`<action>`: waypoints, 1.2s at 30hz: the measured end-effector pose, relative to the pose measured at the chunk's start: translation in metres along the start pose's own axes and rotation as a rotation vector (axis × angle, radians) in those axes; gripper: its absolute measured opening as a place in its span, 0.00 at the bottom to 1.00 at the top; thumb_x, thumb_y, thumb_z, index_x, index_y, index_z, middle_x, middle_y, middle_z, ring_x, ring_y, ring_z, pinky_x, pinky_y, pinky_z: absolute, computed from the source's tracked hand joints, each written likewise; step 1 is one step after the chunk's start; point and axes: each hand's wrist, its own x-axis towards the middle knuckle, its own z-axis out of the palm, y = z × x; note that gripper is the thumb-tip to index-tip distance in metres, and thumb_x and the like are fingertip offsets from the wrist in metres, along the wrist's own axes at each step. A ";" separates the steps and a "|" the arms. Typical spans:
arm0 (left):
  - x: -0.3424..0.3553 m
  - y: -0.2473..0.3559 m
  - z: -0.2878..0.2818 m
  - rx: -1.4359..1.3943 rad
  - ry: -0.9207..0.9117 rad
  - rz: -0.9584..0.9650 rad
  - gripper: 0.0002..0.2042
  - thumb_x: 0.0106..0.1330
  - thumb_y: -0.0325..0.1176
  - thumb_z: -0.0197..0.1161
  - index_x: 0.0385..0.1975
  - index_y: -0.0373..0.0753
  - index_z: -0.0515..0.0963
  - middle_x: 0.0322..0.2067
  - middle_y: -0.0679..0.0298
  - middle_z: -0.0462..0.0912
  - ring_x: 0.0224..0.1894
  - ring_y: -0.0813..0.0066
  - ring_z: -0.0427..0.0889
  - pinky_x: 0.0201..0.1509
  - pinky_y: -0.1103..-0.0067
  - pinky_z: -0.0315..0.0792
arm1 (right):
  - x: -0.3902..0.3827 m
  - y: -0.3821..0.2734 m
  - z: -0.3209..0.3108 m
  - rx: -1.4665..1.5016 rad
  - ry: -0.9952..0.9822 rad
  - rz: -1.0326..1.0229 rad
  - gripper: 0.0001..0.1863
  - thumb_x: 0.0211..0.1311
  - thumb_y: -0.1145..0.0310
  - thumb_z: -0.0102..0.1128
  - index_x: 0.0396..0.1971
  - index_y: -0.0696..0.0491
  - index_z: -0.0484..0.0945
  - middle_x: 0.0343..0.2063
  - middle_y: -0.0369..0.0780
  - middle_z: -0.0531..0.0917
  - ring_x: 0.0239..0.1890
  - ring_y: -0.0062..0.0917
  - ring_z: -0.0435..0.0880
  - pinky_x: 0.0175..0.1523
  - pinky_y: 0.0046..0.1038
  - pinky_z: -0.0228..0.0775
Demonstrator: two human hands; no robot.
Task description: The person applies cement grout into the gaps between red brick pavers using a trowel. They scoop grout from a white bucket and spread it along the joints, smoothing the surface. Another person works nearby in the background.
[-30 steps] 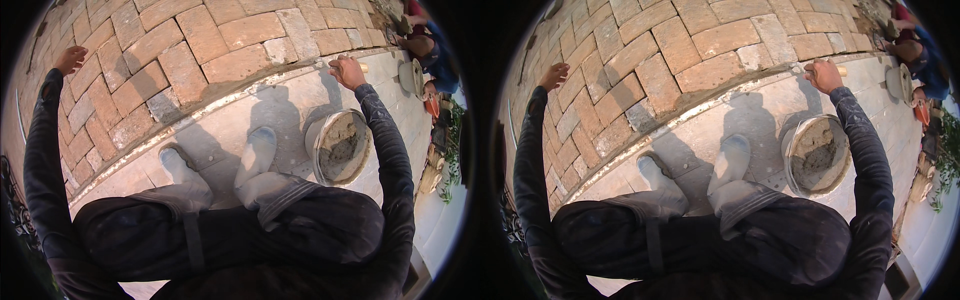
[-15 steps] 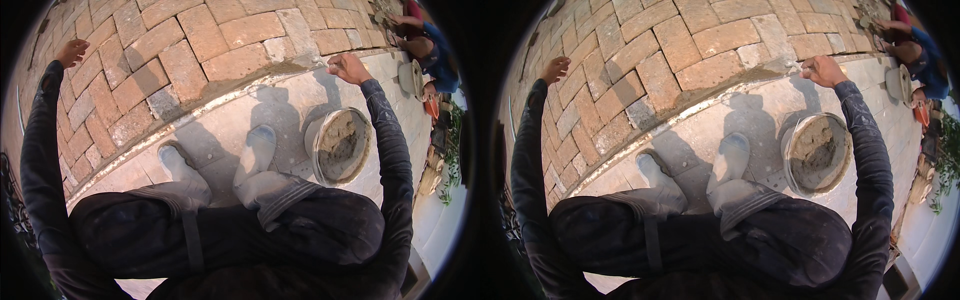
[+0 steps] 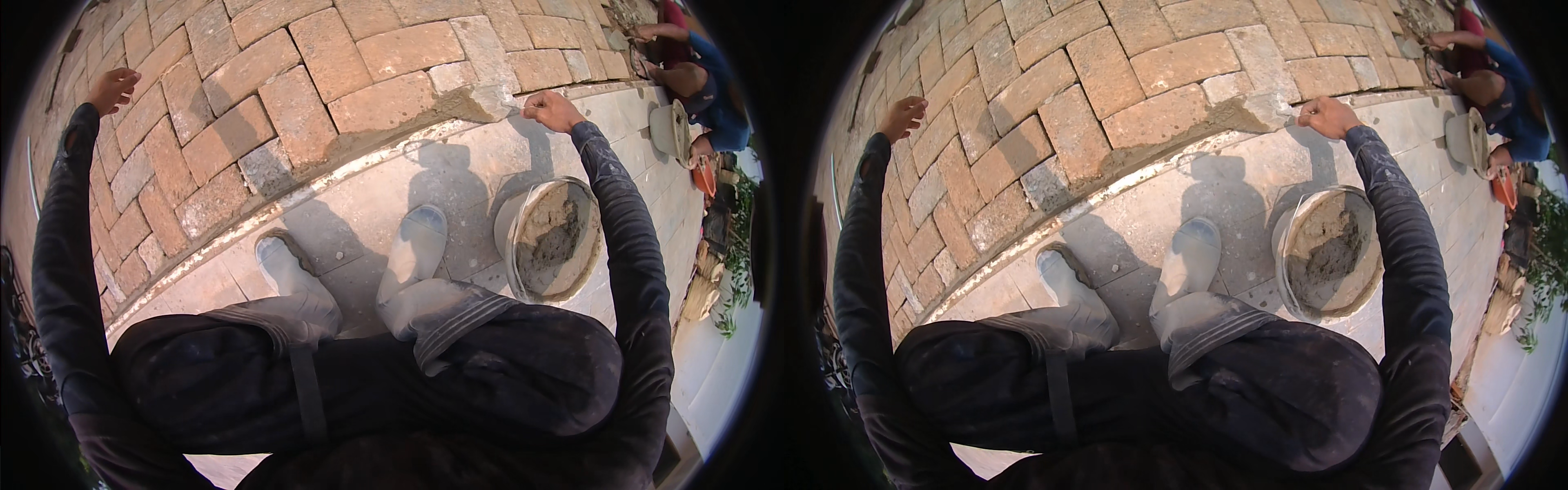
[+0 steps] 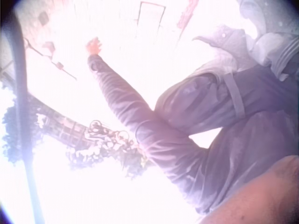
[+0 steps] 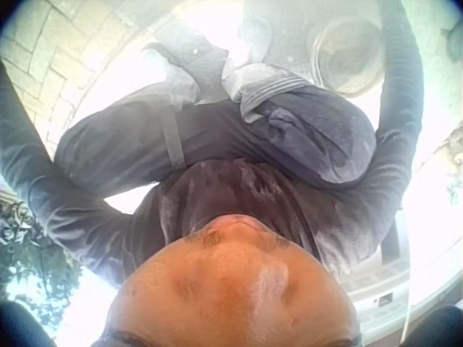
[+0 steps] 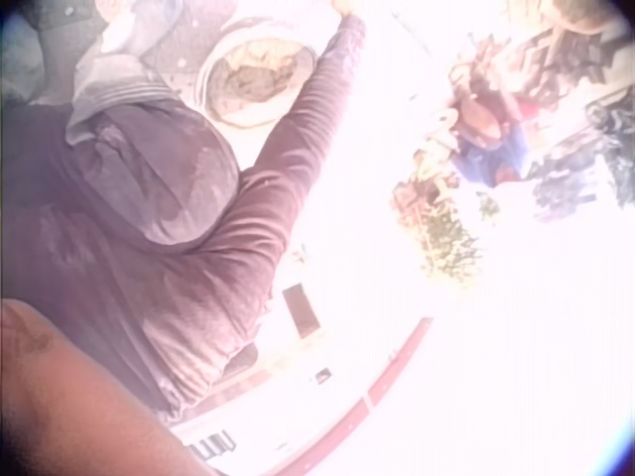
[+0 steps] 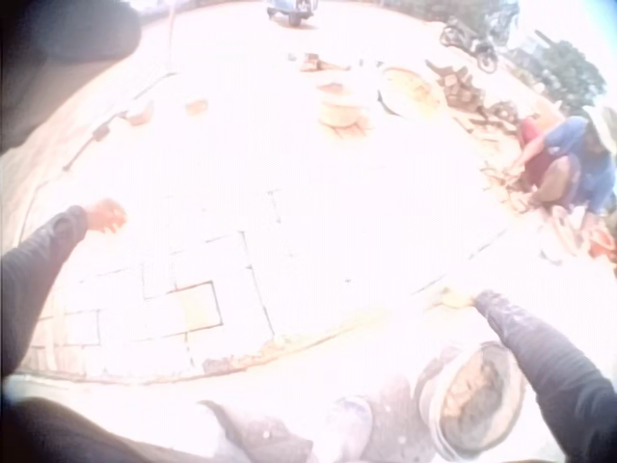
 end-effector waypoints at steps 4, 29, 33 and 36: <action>0.002 -0.006 0.001 0.010 -0.003 0.014 0.25 0.70 0.58 0.62 0.57 0.47 0.79 0.37 0.71 0.81 0.30 0.82 0.77 0.30 0.80 0.68 | -0.009 0.032 -0.020 0.026 0.008 0.096 0.16 0.54 0.55 0.63 0.28 0.54 0.87 0.23 0.39 0.85 0.28 0.27 0.82 0.39 0.30 0.74; 0.009 -0.008 0.009 -0.004 -0.042 -0.014 0.24 0.69 0.58 0.62 0.54 0.47 0.79 0.35 0.71 0.78 0.31 0.83 0.78 0.31 0.79 0.69 | 0.012 -0.030 0.001 0.041 -0.026 -0.144 0.18 0.56 0.54 0.59 0.30 0.55 0.86 0.22 0.41 0.84 0.28 0.30 0.82 0.39 0.31 0.72; 0.014 -0.005 0.008 -0.005 -0.030 0.027 0.23 0.69 0.58 0.62 0.55 0.48 0.79 0.37 0.71 0.80 0.31 0.82 0.78 0.31 0.79 0.70 | 0.019 -0.082 0.031 -0.039 -0.028 -0.267 0.19 0.56 0.51 0.60 0.34 0.51 0.88 0.34 0.44 0.88 0.41 0.38 0.86 0.48 0.35 0.75; 0.013 0.003 0.007 -0.010 -0.010 0.038 0.24 0.69 0.57 0.62 0.55 0.47 0.79 0.38 0.71 0.81 0.30 0.82 0.78 0.31 0.79 0.70 | 0.024 -0.107 0.033 -0.073 -0.107 -0.239 0.19 0.56 0.49 0.61 0.36 0.48 0.89 0.38 0.45 0.89 0.46 0.40 0.86 0.52 0.36 0.76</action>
